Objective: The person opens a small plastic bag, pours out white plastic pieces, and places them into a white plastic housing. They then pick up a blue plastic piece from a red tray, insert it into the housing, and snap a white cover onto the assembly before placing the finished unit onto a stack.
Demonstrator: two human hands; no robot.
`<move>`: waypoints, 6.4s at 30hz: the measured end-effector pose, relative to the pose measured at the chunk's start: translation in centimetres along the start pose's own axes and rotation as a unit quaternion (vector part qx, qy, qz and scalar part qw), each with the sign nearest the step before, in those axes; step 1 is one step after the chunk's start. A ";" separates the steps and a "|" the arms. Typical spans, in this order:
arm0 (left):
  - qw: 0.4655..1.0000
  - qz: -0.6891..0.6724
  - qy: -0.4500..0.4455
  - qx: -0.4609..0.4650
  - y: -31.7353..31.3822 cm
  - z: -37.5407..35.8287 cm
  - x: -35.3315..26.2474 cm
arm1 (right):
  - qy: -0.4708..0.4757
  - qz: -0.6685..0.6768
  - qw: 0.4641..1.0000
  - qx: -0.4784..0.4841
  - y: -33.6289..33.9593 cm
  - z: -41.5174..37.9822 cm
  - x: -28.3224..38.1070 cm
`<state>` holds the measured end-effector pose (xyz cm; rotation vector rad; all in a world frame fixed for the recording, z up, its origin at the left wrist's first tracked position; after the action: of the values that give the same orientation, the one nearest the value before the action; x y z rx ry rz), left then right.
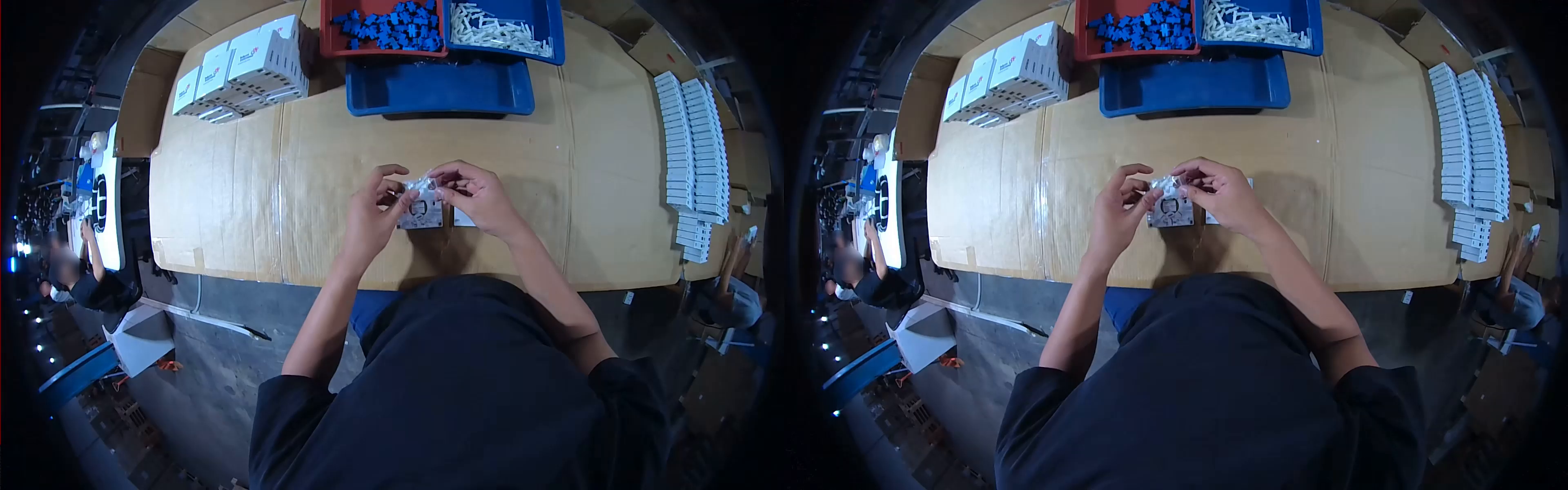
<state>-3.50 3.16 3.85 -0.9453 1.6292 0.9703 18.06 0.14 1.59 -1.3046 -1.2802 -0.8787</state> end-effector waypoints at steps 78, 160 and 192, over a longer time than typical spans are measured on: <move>0.908 0.373 -0.186 0.046 1.9 -2.4 4.5 | 0.220 -0.694 0.677 -0.108 6.3 30.6 9.4; 0.927 0.332 -0.164 -0.060 0.7 -3.1 6.5 | 0.214 -0.550 0.807 -0.024 -5.4 2.4 -1.8; 0.925 0.319 -0.178 -0.106 0.7 -3.2 7.4 | 0.114 -0.528 0.841 0.011 1.3 -2.0 -0.3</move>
<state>-6.83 -0.48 -2.55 -0.3195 1.5523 1.6827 19.65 -1.64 1.36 -0.3382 -1.7969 -1.6968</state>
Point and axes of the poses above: each hand's wrist, its own z-axis towards the middle knuckle, its own y-axis out of the back of the hand, x = y × z, the point moved 1 cm from there along z, towards the middle knuckle, and after that the axes turned 1 degree about z, right-handed, at the moved point
